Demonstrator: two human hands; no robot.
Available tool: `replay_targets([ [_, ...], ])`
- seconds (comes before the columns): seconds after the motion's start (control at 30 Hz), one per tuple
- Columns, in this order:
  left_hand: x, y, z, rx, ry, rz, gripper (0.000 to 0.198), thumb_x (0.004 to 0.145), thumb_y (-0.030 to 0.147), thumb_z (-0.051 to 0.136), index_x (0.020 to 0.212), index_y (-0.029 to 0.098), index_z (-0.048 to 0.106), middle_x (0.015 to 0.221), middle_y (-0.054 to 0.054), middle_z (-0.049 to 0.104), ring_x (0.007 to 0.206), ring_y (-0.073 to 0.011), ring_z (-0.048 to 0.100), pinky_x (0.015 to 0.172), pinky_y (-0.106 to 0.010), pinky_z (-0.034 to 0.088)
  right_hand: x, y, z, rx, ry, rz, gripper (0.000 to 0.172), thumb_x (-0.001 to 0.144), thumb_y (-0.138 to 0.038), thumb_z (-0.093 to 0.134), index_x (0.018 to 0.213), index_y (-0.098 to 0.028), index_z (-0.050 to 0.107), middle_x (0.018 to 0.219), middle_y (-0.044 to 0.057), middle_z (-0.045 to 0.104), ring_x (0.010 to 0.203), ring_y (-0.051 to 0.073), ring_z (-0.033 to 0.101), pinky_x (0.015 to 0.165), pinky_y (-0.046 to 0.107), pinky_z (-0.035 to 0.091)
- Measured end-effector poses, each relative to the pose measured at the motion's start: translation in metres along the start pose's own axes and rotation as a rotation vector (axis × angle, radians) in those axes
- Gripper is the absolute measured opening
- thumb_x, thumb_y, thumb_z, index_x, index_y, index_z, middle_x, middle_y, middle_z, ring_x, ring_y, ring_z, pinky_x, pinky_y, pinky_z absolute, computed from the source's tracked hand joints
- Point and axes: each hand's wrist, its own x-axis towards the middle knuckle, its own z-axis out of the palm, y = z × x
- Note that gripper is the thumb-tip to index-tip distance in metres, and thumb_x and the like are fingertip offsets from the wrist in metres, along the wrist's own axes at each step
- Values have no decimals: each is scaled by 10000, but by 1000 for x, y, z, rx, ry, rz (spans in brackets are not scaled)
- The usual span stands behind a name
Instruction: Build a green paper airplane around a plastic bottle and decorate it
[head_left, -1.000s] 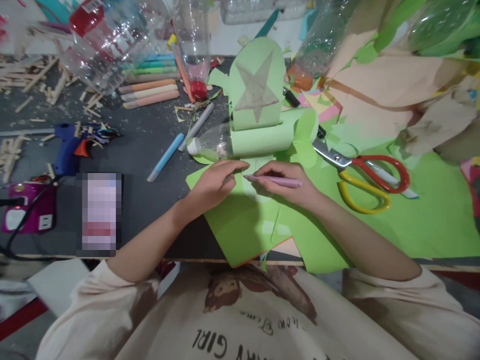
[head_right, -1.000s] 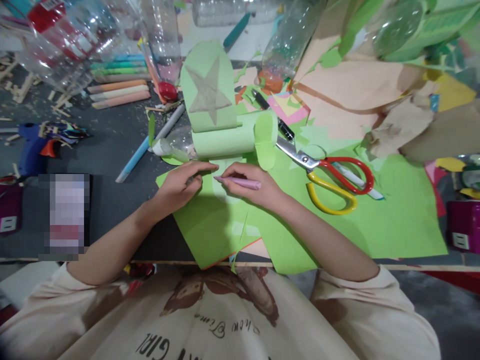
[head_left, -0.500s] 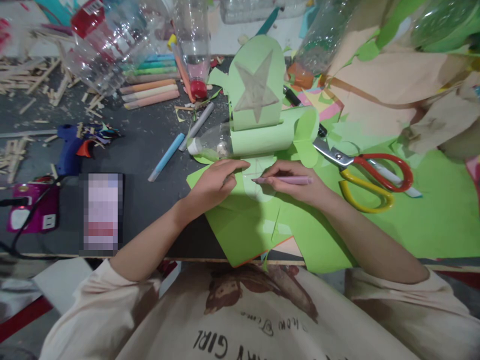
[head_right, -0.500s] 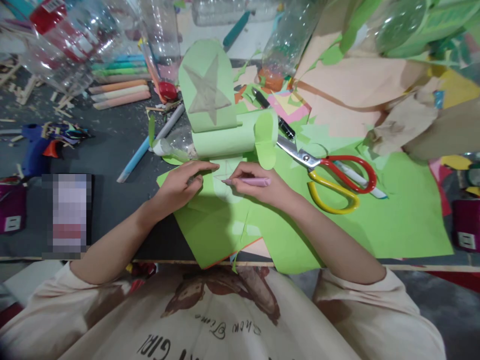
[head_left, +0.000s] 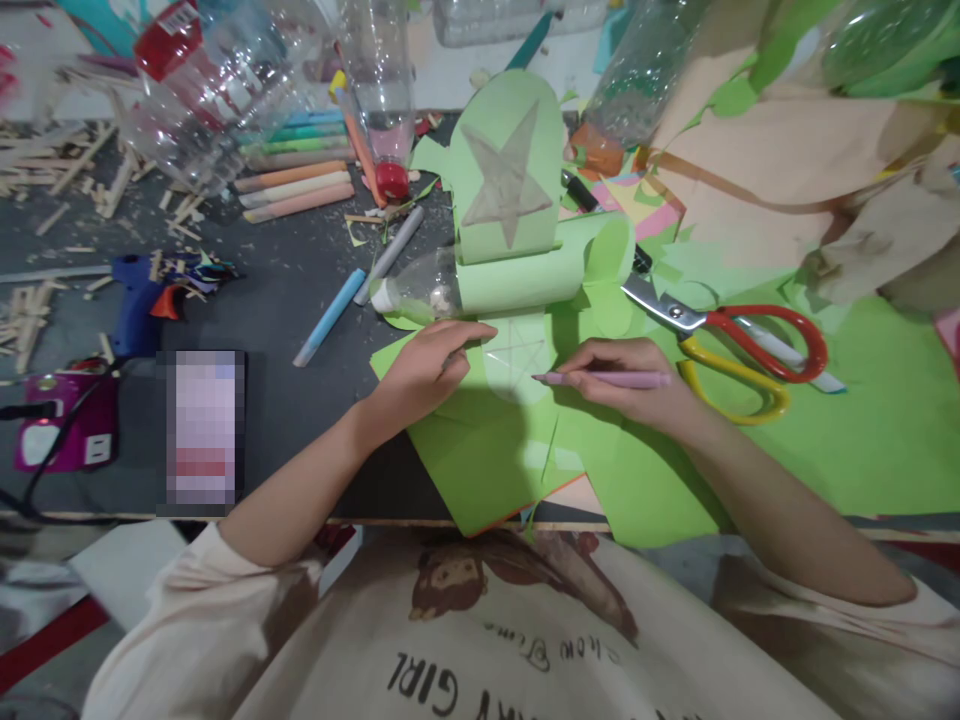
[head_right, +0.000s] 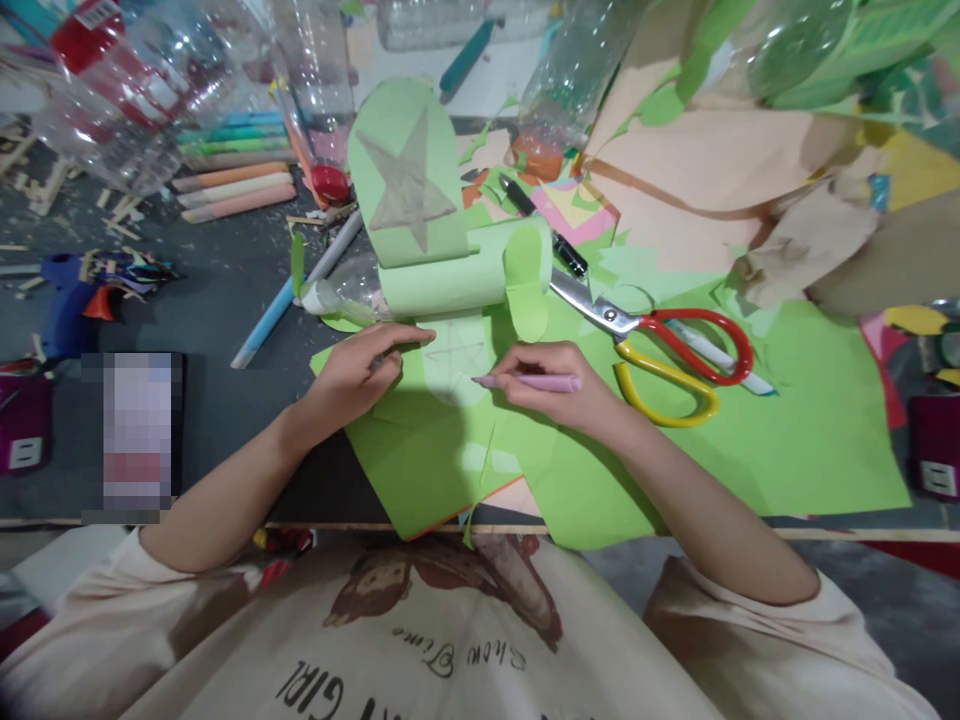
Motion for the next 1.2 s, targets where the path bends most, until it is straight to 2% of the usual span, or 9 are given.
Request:
replay_targets([
  [0.23,1,0,0,2,-11,-13,457,837,80,371,1181,172,659,1212,-60,711,1141,-189,641,1002,-309,510,-7,4,-5,-15,28,27,209,793,-392,663,683,-217,695,543,7,610,479,134,451,432,267,297],
  [0.5,1,2,-1,5,-28,-10,457,848,91,366,1199,164,650,1220,-69,707,1154,-196,634,1001,-316,507,-4,1,-4,-21,78,90,206,731,-374,664,610,-209,690,509,-2,579,471,113,421,431,247,295],
  [0.63,1,0,-2,-2,-39,18,444,866,119,360,1212,150,637,1229,-87,700,1156,-210,630,1001,-339,506,-1,2,-6,96,135,113,124,673,-299,705,582,-215,697,507,-3,622,462,108,466,416,232,321],
  [0.77,0,-1,-2,-9,-39,46,437,880,139,354,1222,132,626,1239,-109,691,1166,-225,624,1012,-362,500,1,10,-8,294,237,100,139,642,-265,733,533,-220,658,507,2,661,425,103,501,388,223,351],
  [0.9,1,-2,-2,-12,-34,67,436,885,145,350,1228,127,618,1235,-115,691,1162,-227,624,1013,-367,499,9,13,-1,309,286,55,132,650,-281,758,574,-219,671,502,-9,647,411,102,502,382,230,363],
  [1.03,2,-2,-2,-12,-25,69,427,877,133,361,1214,137,622,1231,-103,695,1157,-219,628,1031,-369,491,23,7,14,263,315,-13,176,717,-341,761,622,-215,682,512,-17,609,465,115,518,444,265,426],
  [1.2,2,-1,-1,-15,-30,65,428,873,137,368,1213,146,628,1234,-97,694,1174,-216,624,1040,-359,489,33,6,23,288,364,-88,234,710,-415,806,668,-219,685,638,8,676,623,166,643,598,324,532],
])
